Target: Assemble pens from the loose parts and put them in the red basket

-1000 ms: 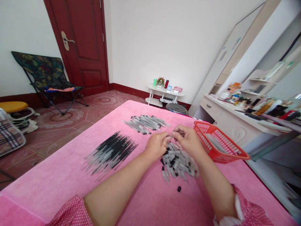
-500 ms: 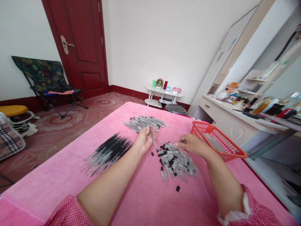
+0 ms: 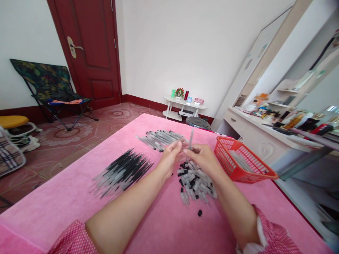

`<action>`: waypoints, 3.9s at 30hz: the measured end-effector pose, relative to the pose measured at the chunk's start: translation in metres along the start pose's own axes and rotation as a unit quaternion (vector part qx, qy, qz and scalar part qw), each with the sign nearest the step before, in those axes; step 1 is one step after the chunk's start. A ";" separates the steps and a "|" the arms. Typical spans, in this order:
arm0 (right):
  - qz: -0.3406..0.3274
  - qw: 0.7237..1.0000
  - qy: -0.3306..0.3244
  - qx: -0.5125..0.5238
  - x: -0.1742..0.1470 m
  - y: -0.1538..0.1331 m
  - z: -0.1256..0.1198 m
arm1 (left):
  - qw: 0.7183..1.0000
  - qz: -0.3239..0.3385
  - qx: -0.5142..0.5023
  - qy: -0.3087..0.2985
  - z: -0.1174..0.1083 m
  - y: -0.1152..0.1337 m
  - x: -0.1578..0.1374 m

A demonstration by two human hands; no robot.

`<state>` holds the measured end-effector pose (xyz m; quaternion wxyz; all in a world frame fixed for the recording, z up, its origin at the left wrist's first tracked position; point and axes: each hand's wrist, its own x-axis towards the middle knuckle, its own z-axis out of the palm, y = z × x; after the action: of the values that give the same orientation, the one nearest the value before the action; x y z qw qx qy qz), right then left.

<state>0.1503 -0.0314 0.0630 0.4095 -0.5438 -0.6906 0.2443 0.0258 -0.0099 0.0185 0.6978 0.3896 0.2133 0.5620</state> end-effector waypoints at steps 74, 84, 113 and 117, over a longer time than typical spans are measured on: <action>0.099 0.939 0.117 0.309 -0.001 0.011 0.000 | 0.984 0.036 0.175 0.001 -0.002 -0.013 -0.004; 0.026 0.964 0.075 0.255 -0.005 0.008 0.005 | 0.989 -0.116 0.036 -0.083 -0.001 -0.013 -0.006; -0.140 0.978 0.011 0.151 -0.009 -0.001 -0.004 | 0.927 -0.257 -0.161 -0.220 -0.009 0.006 -0.011; -0.136 0.982 0.027 0.130 -0.008 -0.002 -0.009 | 0.935 -0.262 -0.158 -0.183 -0.015 0.000 -0.005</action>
<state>0.1572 -0.0403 0.0671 0.5246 -0.3937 -0.7088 0.2595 0.0140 -0.0099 0.0088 0.8995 0.3008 0.0852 0.3052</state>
